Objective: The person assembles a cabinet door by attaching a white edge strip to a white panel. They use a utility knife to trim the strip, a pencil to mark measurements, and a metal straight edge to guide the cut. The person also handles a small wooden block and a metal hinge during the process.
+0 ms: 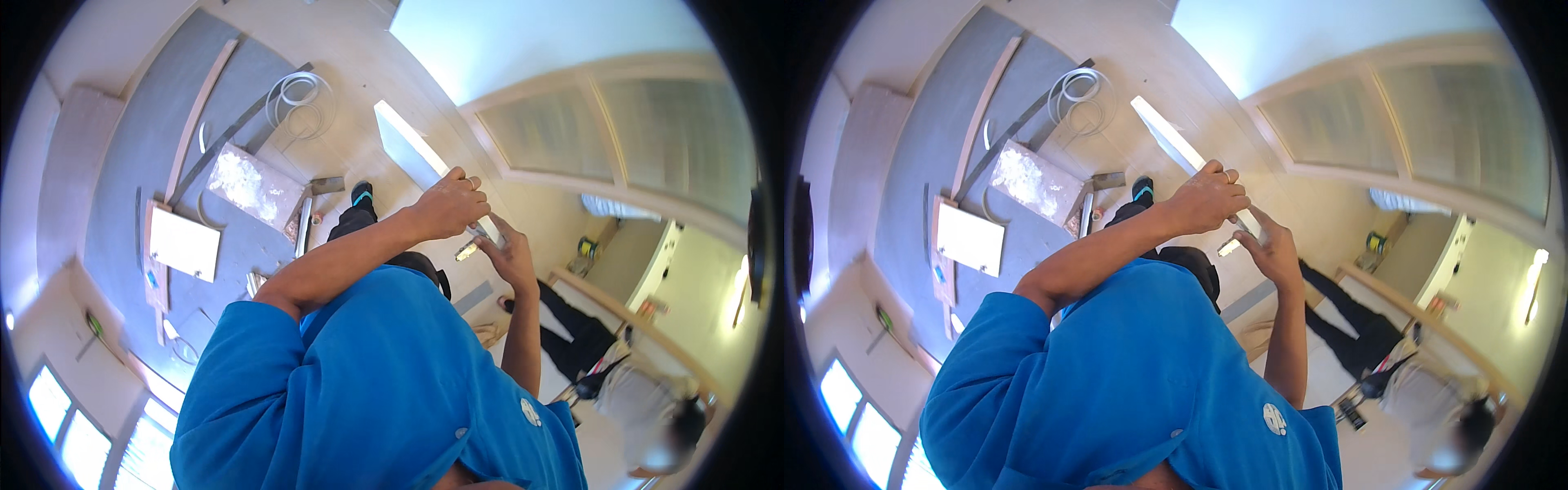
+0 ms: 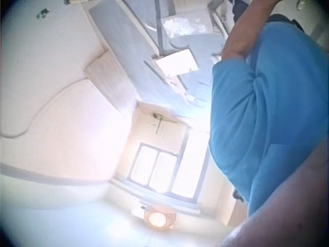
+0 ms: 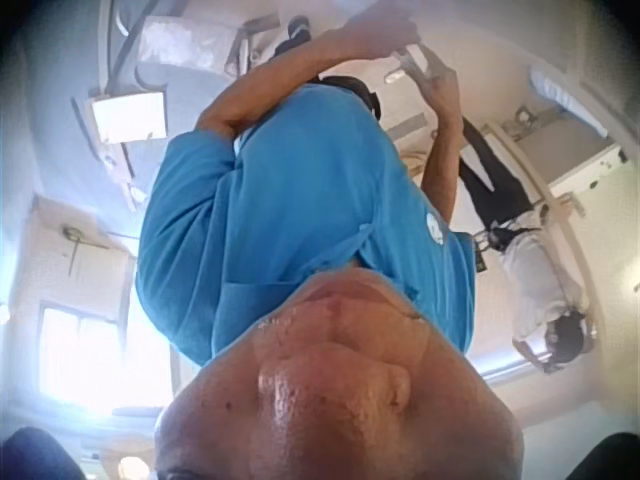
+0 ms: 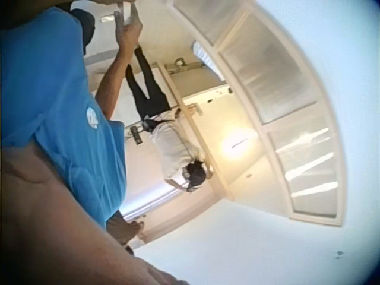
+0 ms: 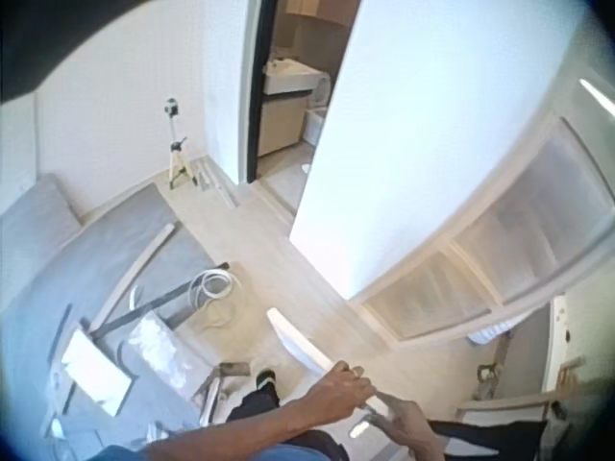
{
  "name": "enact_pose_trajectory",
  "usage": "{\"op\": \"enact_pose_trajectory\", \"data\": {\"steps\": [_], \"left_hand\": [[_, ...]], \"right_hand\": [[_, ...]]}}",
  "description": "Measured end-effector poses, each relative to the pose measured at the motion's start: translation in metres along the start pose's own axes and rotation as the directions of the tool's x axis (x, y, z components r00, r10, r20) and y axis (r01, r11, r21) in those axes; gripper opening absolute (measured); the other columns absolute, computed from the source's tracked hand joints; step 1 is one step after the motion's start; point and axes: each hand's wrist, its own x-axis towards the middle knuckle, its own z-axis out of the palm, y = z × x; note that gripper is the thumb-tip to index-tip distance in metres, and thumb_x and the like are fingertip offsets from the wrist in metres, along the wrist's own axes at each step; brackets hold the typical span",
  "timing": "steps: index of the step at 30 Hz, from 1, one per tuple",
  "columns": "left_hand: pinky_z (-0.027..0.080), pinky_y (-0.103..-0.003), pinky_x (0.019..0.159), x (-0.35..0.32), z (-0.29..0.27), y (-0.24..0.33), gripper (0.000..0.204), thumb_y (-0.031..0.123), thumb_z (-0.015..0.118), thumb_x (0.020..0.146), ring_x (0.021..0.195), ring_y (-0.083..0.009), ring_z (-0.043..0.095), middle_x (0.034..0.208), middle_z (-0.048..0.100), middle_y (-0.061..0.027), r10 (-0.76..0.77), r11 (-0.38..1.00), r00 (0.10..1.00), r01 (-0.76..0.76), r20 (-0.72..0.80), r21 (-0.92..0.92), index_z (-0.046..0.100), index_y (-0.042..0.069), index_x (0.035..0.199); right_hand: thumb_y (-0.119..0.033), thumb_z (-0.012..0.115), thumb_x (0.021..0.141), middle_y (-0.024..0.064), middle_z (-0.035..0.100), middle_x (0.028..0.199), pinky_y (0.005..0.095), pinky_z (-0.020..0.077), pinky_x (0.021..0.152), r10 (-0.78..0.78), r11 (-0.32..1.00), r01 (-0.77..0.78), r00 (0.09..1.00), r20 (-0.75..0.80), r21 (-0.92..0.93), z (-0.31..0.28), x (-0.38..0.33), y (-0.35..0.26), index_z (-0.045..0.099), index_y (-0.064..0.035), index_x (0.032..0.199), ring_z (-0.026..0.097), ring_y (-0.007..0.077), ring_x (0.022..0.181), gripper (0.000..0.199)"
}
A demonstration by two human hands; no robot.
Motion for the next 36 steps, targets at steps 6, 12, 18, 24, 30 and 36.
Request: {"op": "enact_pose_trajectory", "data": {"steps": [6,12,18,24,30,36], "left_hand": [[0.04,-0.037,0.087,-0.01,-0.006,-0.02,0.013,0.015,0.074,0.075,0.098,-0.0191,0.061,0.085,0.068,0.0011,-0.132,0.972,0.968,0.168,-0.212,0.167,0.072,0.015,0.088],[0.042,-0.036,0.084,-0.041,0.004,-0.085,0.016,0.022,0.07,0.081,0.095,-0.0193,0.061,0.088,0.066,0.0022,-0.223,0.878,0.891,0.359,-0.395,0.316,0.07,0.016,0.096],[0.043,-0.048,0.106,-0.085,-0.014,-0.157,0.04,0.044,0.066,0.089,0.115,-0.0248,0.062,0.105,0.067,-0.0032,-0.434,0.586,0.722,0.681,-0.539,0.44,0.068,0.016,0.119],[0.034,-0.054,0.116,-0.164,-0.066,-0.194,0.063,0.052,0.074,0.09,0.138,-0.0328,0.049,0.146,0.055,-0.015,-0.495,0.179,-0.049,0.971,-0.867,-0.157,0.061,0.016,0.14],[0.05,-0.038,0.095,-0.175,-0.03,-0.247,0.051,0.036,0.076,0.093,0.106,-0.0256,0.064,0.114,0.07,-0.0148,-0.731,0.5,-0.407,0.228,-0.548,-0.836,0.064,0.002,0.128],[0.049,-0.04,0.099,-0.182,-0.022,-0.268,0.061,0.047,0.074,0.09,0.113,-0.0325,0.065,0.123,0.069,-0.0192,-0.705,0.419,-0.547,0.195,-0.453,-0.887,0.063,0.003,0.132]], "right_hand": [[-0.041,0.078,0.088,0.0164,0.066,0.065,0.0475,0.0509,0.062,-0.17,0.881,0.221,0.973,0.156,-0.418,0.012,0.09,-0.015,0.069,-0.0048,0.114,0.067,0.0373,0.065,0.046],[-0.042,0.077,0.09,0.0184,0.068,0.068,0.0463,0.0529,0.063,-0.343,0.774,0.504,0.842,0.416,-0.383,0.039,0.188,-0.029,0.07,-0.0039,0.116,0.069,0.0365,0.063,0.046],[-0.029,0.08,0.089,0.0167,0.073,0.074,0.0355,0.0563,0.064,-0.387,0.83,0.554,0.643,0.661,-0.053,0.045,0.307,-0.068,0.07,0.0029,0.119,0.073,0.0224,0.064,0.045],[-0.021,0.081,0.092,0.0083,0.074,0.09,0.029,0.0567,0.069,-0.245,0.944,0.322,0.523,0.817,0.077,0.037,0.385,-0.108,0.071,0.0057,0.113,0.069,0.0138,0.073,0.036],[-0.022,0.081,0.091,0.0085,0.074,0.09,0.0284,0.0563,0.071,-0.278,0.93,0.34,0.396,0.875,0.141,0.069,0.422,-0.107,0.071,0.0074,0.114,0.068,0.0128,0.076,0.038],[-0.021,0.08,0.092,0.0084,0.074,0.092,0.0284,0.0563,0.073,-0.236,0.937,0.332,0.385,0.892,0.105,0.099,0.44,-0.11,0.072,0.0064,0.113,0.068,0.0131,0.079,0.035]]}}
